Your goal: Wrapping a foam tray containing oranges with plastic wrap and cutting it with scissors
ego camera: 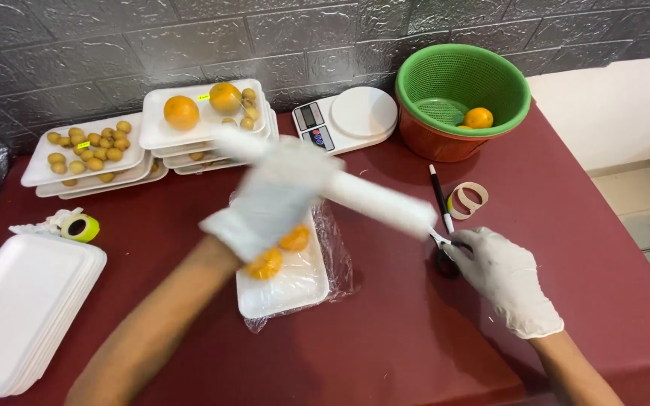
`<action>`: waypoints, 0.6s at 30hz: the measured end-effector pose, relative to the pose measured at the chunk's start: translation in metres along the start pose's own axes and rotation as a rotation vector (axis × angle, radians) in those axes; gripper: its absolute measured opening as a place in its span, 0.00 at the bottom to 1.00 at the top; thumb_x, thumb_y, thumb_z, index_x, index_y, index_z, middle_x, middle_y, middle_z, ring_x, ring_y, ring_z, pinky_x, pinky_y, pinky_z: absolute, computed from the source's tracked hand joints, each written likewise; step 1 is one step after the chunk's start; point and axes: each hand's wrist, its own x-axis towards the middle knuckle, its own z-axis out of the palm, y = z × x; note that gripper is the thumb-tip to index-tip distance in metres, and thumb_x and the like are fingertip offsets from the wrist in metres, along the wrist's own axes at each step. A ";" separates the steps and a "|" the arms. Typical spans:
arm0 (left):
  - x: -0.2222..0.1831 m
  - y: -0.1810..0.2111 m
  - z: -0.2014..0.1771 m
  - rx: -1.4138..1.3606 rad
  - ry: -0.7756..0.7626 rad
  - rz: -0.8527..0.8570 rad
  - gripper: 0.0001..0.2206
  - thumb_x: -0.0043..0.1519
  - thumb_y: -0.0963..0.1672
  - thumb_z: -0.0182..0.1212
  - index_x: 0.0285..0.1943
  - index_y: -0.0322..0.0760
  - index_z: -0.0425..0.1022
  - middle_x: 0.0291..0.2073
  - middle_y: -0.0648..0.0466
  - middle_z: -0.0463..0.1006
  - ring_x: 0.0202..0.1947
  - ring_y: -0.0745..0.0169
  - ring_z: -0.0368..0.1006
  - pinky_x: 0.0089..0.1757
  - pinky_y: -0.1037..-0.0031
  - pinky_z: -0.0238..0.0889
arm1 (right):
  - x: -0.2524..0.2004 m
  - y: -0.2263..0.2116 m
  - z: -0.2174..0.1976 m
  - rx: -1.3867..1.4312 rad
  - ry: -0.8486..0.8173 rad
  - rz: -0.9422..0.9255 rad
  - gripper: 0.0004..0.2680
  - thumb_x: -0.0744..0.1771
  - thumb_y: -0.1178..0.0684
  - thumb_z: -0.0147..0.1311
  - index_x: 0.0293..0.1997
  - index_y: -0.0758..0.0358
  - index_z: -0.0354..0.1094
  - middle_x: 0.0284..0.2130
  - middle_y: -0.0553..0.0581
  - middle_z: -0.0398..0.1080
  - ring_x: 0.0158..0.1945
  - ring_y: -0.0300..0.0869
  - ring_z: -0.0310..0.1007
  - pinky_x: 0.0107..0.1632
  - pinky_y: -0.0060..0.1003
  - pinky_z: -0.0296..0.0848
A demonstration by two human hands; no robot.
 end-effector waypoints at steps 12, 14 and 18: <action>-0.243 -0.093 0.023 0.801 -0.649 -1.108 0.32 0.57 0.60 0.53 0.65 0.43 0.74 0.31 0.55 0.84 0.28 0.53 0.80 0.27 0.63 0.58 | 0.046 -0.124 0.040 0.005 0.449 -0.928 0.18 0.66 0.55 0.55 0.63 0.65 0.65 0.56 0.65 0.71 0.63 0.55 0.69 0.61 0.47 0.70; -0.252 -0.088 0.027 0.771 -0.656 -1.159 0.33 0.57 0.60 0.53 0.68 0.42 0.71 0.33 0.54 0.85 0.28 0.53 0.80 0.26 0.63 0.59 | 0.052 -0.135 0.056 -0.052 0.477 -0.948 0.19 0.67 0.53 0.53 0.66 0.63 0.61 0.60 0.62 0.68 0.66 0.52 0.66 0.63 0.48 0.67; -0.232 -0.052 0.006 0.671 -0.619 -1.246 0.33 0.59 0.60 0.55 0.67 0.40 0.73 0.31 0.56 0.85 0.28 0.58 0.80 0.26 0.67 0.61 | 0.058 -0.143 0.084 -0.154 0.450 -0.954 0.19 0.71 0.50 0.43 0.71 0.63 0.54 0.65 0.60 0.63 0.71 0.49 0.59 0.69 0.51 0.58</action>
